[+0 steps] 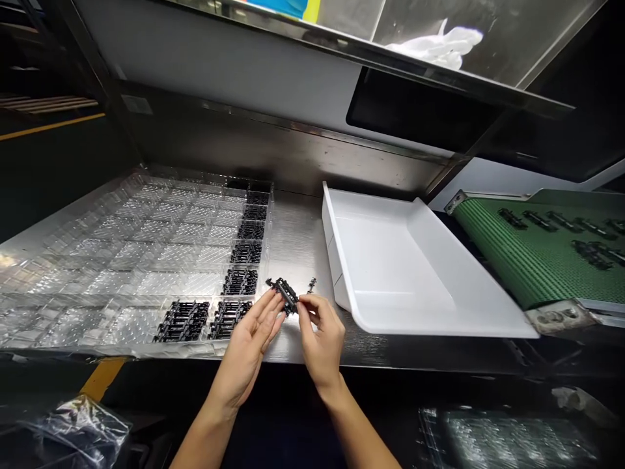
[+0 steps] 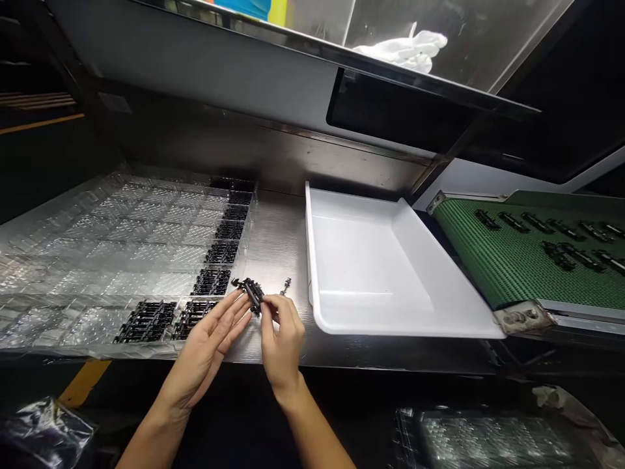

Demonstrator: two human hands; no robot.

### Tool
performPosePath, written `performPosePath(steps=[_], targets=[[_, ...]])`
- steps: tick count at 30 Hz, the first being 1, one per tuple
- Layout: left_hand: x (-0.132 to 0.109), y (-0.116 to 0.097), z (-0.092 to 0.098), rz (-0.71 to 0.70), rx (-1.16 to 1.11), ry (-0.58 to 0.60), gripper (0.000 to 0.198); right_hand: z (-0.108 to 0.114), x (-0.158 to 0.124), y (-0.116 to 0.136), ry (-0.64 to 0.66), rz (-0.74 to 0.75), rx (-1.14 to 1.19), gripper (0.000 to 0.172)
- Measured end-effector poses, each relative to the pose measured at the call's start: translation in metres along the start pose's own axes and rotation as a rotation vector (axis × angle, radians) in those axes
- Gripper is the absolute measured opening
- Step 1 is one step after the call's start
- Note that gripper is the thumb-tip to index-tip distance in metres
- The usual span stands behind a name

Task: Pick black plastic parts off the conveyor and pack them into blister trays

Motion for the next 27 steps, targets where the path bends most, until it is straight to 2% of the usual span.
performPosePath(steps=[3, 6, 9, 12, 15, 17, 19, 21, 24, 27], targets=[[0.006, 0.001, -0.003, 0.018, -0.006, 0.006, 0.048, -0.006, -0.004, -0.011, 0.078, -0.196, 0.207, 0.008], [0.009, 0.0, -0.005, 0.007, 0.013, 0.003, 0.047, -0.004, -0.005, -0.014, 0.088, -0.253, 0.308, 0.01], [0.01, -0.002, -0.006, -0.04, 0.032, -0.003, 0.043, 0.004, -0.007, -0.005, 0.116, -0.179, 0.258, 0.01], [0.011, -0.005, -0.006, -0.088, 0.066, -0.016, 0.034, 0.011, -0.011, 0.009, 0.158, -0.033, 0.16, 0.013], [0.009, -0.006, -0.006, -0.085, 0.134, -0.032, 0.027, 0.017, -0.016, 0.018, 0.18, 0.098, 0.061, 0.02], [0.009, -0.003, -0.007, -0.066, 0.175, -0.015, 0.024, 0.023, -0.018, 0.015, 0.151, 0.108, -0.011, 0.031], [0.008, 0.004, -0.009, -0.041, 0.209, 0.038, 0.022, 0.03, -0.02, 0.007, 0.139, 0.059, -0.065, 0.048], [0.008, 0.015, -0.013, 0.0, 0.228, 0.113, 0.019, 0.034, -0.023, -0.004, 0.197, -0.051, -0.03, 0.055], [0.007, 0.03, -0.016, 0.076, 0.214, 0.163, 0.02, 0.038, -0.029, -0.02, 0.237, -0.289, 0.153, 0.04], [0.006, 0.035, -0.016, 0.134, 0.166, 0.114, 0.039, 0.043, -0.032, -0.027, 0.12, -0.393, 0.185, 0.035]])
Point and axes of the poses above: each hand's wrist, its own x-axis towards the middle knuckle, its own z-axis out of the back of the hand, y = z × x, the point moved 4 cm from there along x, towards the middle knuckle, and after that the axes turned 6 degrees about -x, right-handed, at the moved point
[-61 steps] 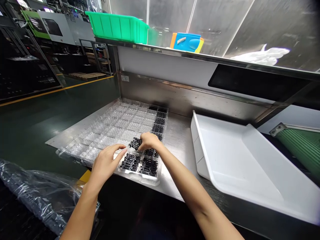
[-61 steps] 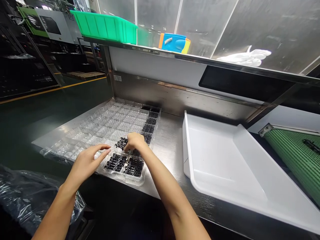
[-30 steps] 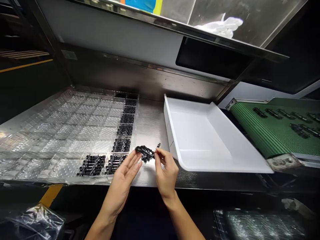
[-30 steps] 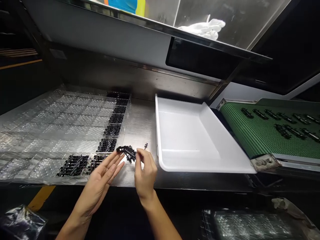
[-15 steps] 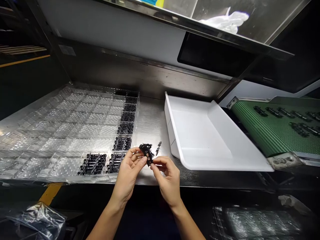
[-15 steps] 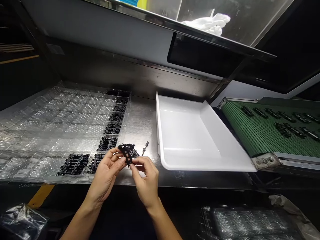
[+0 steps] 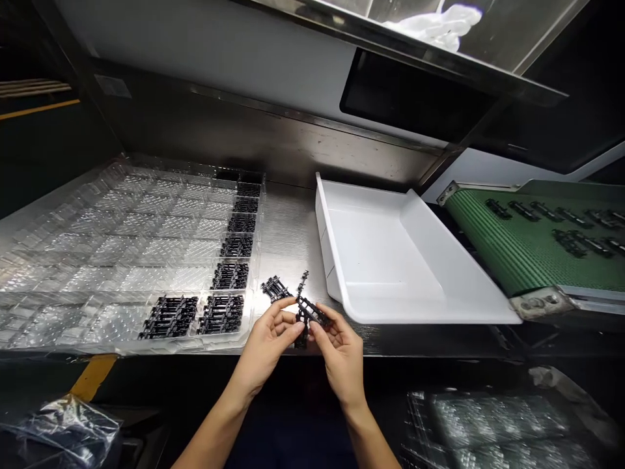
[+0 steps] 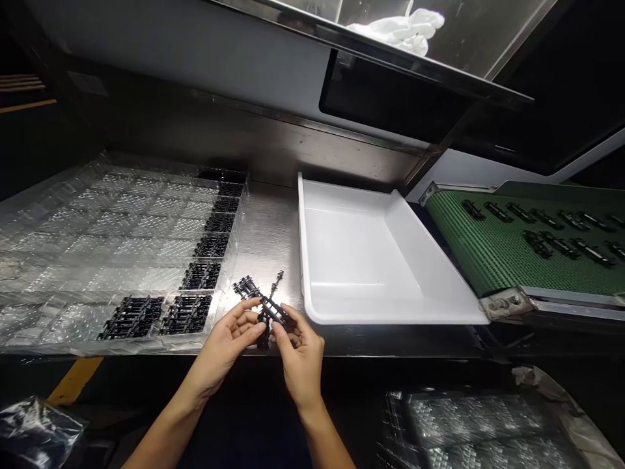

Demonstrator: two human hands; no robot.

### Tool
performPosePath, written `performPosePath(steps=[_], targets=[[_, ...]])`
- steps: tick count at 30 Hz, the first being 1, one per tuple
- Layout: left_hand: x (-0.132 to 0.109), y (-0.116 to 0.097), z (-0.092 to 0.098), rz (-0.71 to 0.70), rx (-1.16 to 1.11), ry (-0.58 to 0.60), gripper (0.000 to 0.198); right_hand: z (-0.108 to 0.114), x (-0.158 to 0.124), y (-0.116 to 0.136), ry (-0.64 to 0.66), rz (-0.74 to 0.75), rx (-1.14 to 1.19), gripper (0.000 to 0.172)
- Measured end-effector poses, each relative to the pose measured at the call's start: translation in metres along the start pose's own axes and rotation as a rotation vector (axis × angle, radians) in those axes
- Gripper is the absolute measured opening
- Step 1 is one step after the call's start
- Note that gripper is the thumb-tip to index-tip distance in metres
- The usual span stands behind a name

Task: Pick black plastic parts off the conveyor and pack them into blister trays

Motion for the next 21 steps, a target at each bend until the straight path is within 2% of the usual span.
performPosePath(steps=[3, 6, 9, 13, 15, 18, 19, 21], targets=[[-0.001, -0.002, -0.001, 0.006, -0.087, -0.037, 0.05, 0.002, -0.002, 0.002, -0.105, 0.081, -0.093, 0.034], [-0.001, -0.001, -0.002, 0.031, -0.23, -0.093, 0.044, -0.001, -0.006, 0.005, -0.085, 0.159, -0.109, 0.033], [-0.001, 0.002, -0.003, -0.002, -0.323, -0.161, 0.035, -0.005, -0.009, 0.005, 0.025, 0.123, -0.019, 0.034], [-0.006, 0.0, -0.006, -0.134, -0.252, -0.222, 0.031, -0.004, -0.008, 0.006, 0.042, -0.031, 0.199, 0.035], [-0.009, -0.002, -0.011, -0.117, -0.231, -0.146, 0.042, -0.004, -0.007, 0.008, 0.123, -0.157, 0.363, 0.036], [-0.014, 0.0, -0.018, 0.018, -0.254, 0.081, 0.053, -0.005, -0.009, 0.011, 0.254, -0.313, 0.525, 0.036], [-0.017, 0.001, -0.018, 0.044, -0.254, 0.125, 0.051, -0.005, -0.01, 0.011, 0.278, -0.34, 0.546, 0.036], [-0.02, 0.002, -0.015, 0.049, -0.228, 0.118, 0.04, -0.005, -0.014, 0.008, 0.272, -0.34, 0.546, 0.037]])
Point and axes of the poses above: each hand's wrist, its own x-axis towards the middle knuckle, its own z-axis out of the back of the hand, y = z × x, the point moved 4 cm from there along x, towards the middle knuckle, and after that the axes turned 6 degrees about -x, right-handed, at the moved point
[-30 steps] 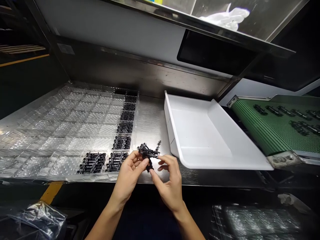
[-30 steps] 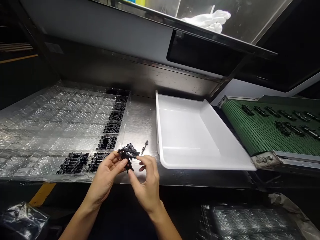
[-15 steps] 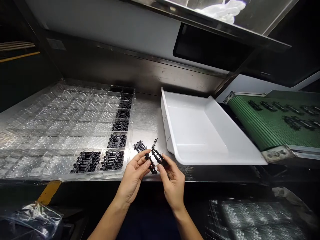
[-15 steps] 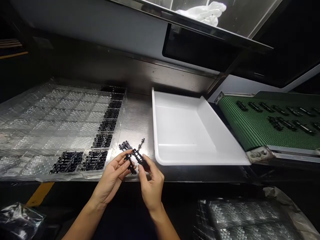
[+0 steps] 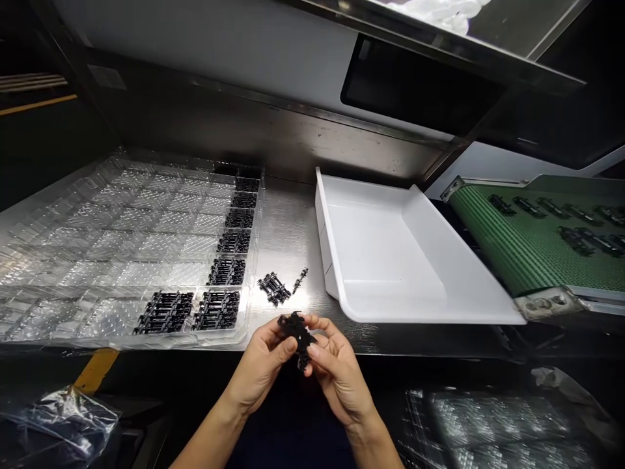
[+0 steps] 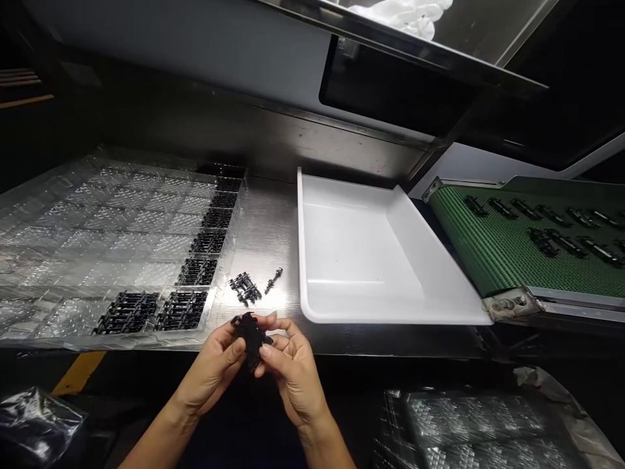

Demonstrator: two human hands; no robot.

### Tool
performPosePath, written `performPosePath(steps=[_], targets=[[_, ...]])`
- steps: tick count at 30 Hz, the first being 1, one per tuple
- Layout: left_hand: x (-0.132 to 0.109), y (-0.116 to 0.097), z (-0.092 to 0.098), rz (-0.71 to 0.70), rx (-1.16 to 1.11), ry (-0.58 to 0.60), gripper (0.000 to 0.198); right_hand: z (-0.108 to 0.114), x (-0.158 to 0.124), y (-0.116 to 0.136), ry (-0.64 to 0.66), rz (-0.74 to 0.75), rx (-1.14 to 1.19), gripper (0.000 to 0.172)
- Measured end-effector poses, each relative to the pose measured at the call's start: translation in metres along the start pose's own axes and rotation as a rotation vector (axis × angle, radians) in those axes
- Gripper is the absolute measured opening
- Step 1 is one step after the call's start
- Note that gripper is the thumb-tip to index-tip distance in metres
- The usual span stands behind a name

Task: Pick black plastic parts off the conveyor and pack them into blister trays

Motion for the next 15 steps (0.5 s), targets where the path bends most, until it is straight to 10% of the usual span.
performPosePath(steps=[8, 13, 15], targets=[[-0.003, -0.001, 0.008, 0.014, 0.032, -0.131, 0.02, 0.004, -0.015, 0.017, -0.207, 0.53, -0.851, 0.014], [-0.006, 0.001, 0.006, 0.194, -0.058, -0.012, 0.023, -0.005, -0.015, 0.035, 0.178, 0.707, -1.076, 0.078], [-0.009, 0.0, 0.003, 0.257, -0.068, 0.077, 0.024, -0.006, -0.012, 0.037, 0.257, 0.714, -1.101, 0.077]])
Point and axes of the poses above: each hand's wrist, its own x-axis towards the middle knuckle, its own z-axis out of the back of the hand, y = z × x, the point moved 4 cm from there along x, towards the middle knuckle, and after that the axes turned 6 degrees about -x, right-handed, at the moved point
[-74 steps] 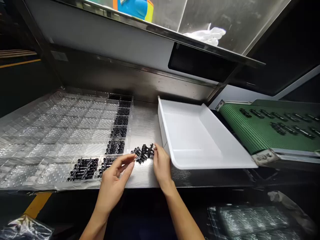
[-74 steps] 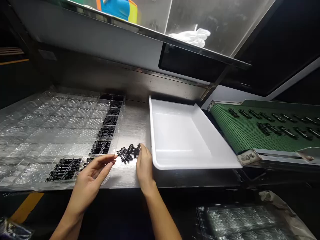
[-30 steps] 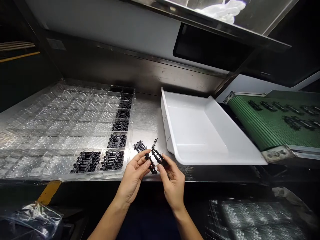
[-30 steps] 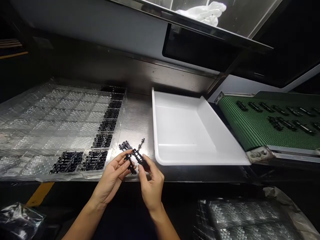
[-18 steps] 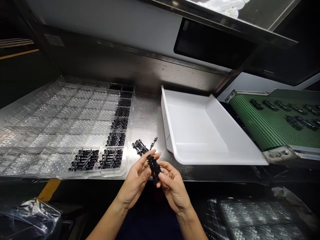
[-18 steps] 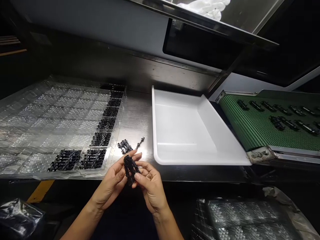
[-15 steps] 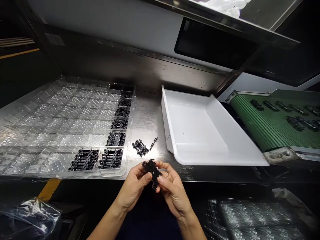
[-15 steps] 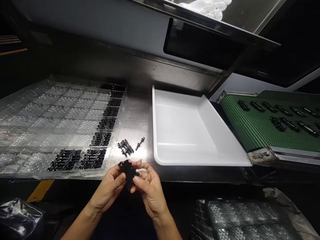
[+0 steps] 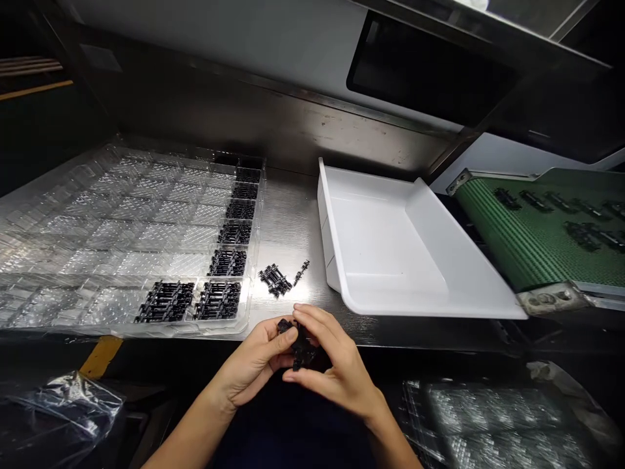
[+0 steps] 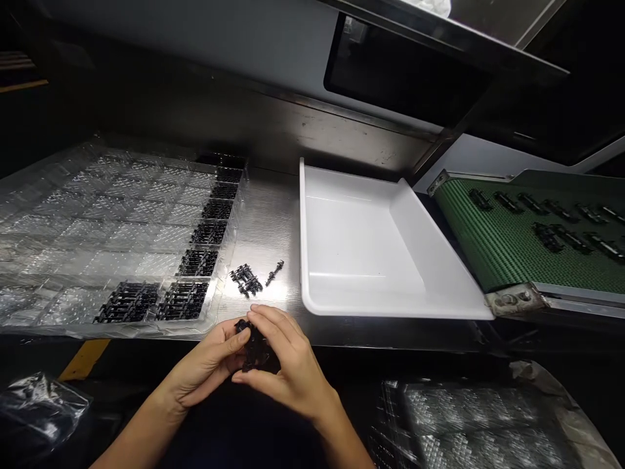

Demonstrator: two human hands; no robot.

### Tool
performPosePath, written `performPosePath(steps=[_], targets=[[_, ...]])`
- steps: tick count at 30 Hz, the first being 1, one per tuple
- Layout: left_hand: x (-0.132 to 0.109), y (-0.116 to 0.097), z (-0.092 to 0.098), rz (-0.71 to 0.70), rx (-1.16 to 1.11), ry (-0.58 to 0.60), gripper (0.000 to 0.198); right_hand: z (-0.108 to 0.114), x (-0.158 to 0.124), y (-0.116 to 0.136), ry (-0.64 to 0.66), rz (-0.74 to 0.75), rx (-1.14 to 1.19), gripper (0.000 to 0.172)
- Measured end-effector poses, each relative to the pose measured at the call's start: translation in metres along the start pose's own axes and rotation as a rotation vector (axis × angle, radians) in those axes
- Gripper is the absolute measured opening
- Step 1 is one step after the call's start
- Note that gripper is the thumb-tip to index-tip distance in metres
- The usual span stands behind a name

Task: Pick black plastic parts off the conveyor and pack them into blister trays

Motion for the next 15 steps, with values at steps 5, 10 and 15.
performPosePath(steps=[5, 10, 15], targets=[[-0.005, -0.001, -0.003, 0.045, -0.043, 0.102, 0.033, 0.001, -0.001, -0.006, -0.136, -0.127, 0.092, 0.071], [-0.001, -0.004, 0.005, -0.003, 0.071, -0.009, 0.031, 0.005, -0.008, -0.004, -0.156, -0.193, 0.223, 0.09], [-0.001, -0.01, 0.005, -0.012, 0.153, -0.027, 0.04, 0.011, -0.003, 0.009, -0.076, -0.06, 0.085, 0.097]])
Point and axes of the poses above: each hand's wrist, its own x-axis towards the middle knuckle, its own z-axis out of the back of the hand, y = z × x, the point moved 4 cm from there along x, towards the middle knuckle, and after that the axes turned 6 degrees about -x, right-handed, at the moved point
